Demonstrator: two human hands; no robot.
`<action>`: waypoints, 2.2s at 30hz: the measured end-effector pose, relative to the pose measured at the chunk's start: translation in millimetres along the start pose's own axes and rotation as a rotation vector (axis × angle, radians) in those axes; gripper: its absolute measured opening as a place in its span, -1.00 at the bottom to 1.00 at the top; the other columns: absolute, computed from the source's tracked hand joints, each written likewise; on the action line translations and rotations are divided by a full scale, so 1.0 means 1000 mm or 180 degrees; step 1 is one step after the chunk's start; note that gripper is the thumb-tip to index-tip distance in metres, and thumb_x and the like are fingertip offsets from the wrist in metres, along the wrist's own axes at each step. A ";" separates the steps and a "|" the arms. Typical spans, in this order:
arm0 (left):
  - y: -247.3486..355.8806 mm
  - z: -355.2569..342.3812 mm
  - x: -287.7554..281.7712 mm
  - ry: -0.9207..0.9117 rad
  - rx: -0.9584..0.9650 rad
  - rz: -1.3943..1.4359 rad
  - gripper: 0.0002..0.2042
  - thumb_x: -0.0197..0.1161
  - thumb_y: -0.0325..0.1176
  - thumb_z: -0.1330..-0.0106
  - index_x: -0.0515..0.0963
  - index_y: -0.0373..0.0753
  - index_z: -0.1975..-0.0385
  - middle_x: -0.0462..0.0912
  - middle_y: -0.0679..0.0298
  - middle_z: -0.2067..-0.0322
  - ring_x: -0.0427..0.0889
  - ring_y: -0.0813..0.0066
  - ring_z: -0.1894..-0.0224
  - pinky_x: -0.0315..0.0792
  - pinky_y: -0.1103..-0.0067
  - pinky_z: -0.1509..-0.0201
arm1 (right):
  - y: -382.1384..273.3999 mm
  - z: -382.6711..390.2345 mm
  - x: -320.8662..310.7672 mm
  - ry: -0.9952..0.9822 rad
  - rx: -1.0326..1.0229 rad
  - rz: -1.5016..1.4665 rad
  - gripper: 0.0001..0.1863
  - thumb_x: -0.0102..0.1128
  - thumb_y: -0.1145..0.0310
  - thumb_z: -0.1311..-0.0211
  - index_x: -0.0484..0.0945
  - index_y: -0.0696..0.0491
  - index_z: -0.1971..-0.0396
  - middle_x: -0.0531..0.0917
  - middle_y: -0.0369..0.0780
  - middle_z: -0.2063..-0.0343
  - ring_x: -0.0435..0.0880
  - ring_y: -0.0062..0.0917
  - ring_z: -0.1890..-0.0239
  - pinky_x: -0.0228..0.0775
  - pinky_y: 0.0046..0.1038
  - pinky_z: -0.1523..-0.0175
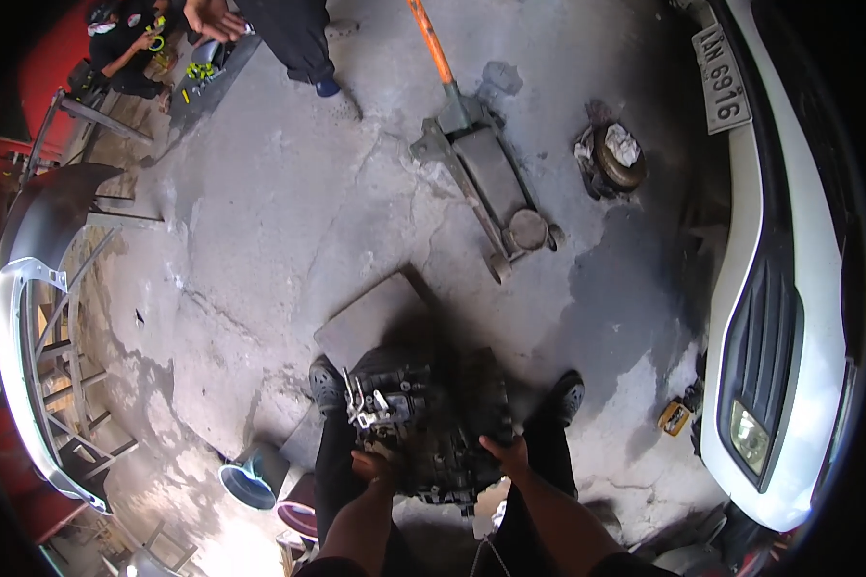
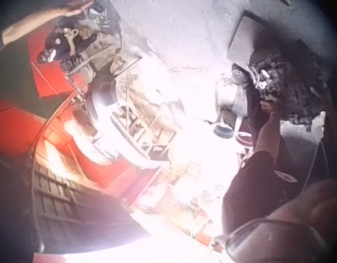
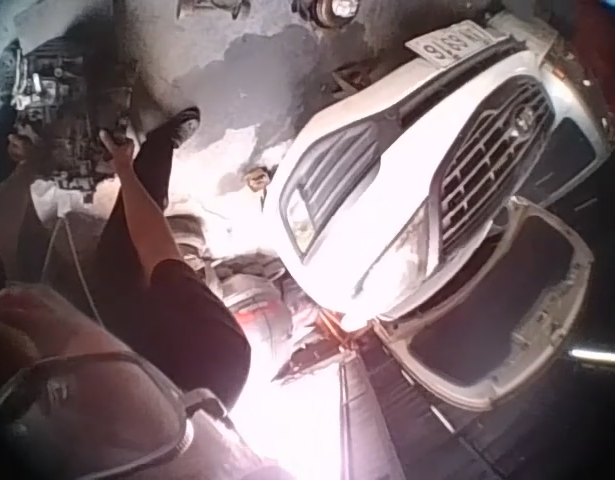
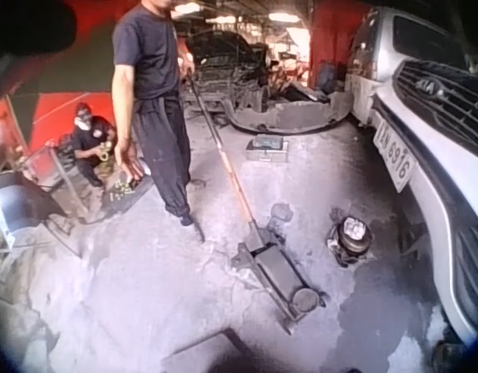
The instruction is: The person is inspecting and preparing a car transmission for installation on the floor of a garage.
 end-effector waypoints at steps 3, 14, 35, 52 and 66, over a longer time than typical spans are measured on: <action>0.010 0.014 0.005 -0.0430 -0.0071 0.0188 -0.45 -0.14 -0.12 -0.36 0.41 -0.49 0.74 0.39 -0.09 0.80 0.29 0.06 0.76 0.14 0.22 0.60 | -0.008 -0.004 -0.014 0.0263 0.0029 0.0374 -0.42 0.50 0.11 0.25 0.56 0.18 0.24 0.64 -0.19 0.28 0.60 -0.47 0.20 0.37 -0.42 0.07; 0.027 0.014 -0.009 -0.0773 -0.0245 0.0128 -0.42 -0.17 -0.06 -0.34 0.47 -0.47 0.71 0.49 -0.04 0.75 0.37 0.04 0.72 0.23 0.24 0.53 | -0.009 -0.004 -0.008 0.0121 0.0195 0.0520 -0.48 0.45 -0.03 0.21 0.64 0.19 0.50 0.67 -0.21 0.56 0.65 -0.57 0.47 0.42 -0.48 0.30; 0.014 0.015 -0.006 -0.1499 -0.0707 0.0527 -0.45 -0.21 -0.05 -0.39 0.54 -0.41 0.56 0.56 0.18 0.69 0.49 0.40 0.64 0.35 0.47 0.49 | -0.020 0.003 -0.013 0.0705 -0.0622 0.0678 -0.61 0.31 0.14 -0.03 0.52 0.20 0.65 0.48 -0.33 0.81 0.43 -0.71 0.69 0.22 -0.49 0.53; 0.003 0.023 -0.010 -0.1616 -0.1093 0.0662 -0.50 -0.24 -0.07 -0.41 0.51 -0.41 0.43 0.58 0.22 0.50 0.47 0.44 0.51 0.37 0.47 0.40 | -0.046 -0.006 -0.010 0.0971 -0.0919 0.1313 -0.63 0.34 0.11 0.02 0.58 0.17 0.58 0.60 -0.17 0.68 0.63 -0.37 0.59 0.36 -0.41 0.44; -0.056 0.052 0.005 -0.1677 -0.1860 0.0186 -0.72 -0.03 -0.20 -0.32 0.44 -0.31 0.24 0.58 0.08 0.24 0.57 0.28 0.33 0.53 0.34 0.30 | -0.100 -0.045 0.003 0.0565 -0.0860 0.2357 -0.50 0.24 -0.12 0.06 0.61 0.03 0.31 0.64 -0.09 0.41 0.60 -0.15 0.24 0.41 -0.23 0.11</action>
Point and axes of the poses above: each hand's wrist, its own z-axis away from the middle knuckle, its own x-axis out of the palm, y = z × x, the point moved 6 cm from there along -z, towards the middle knuckle
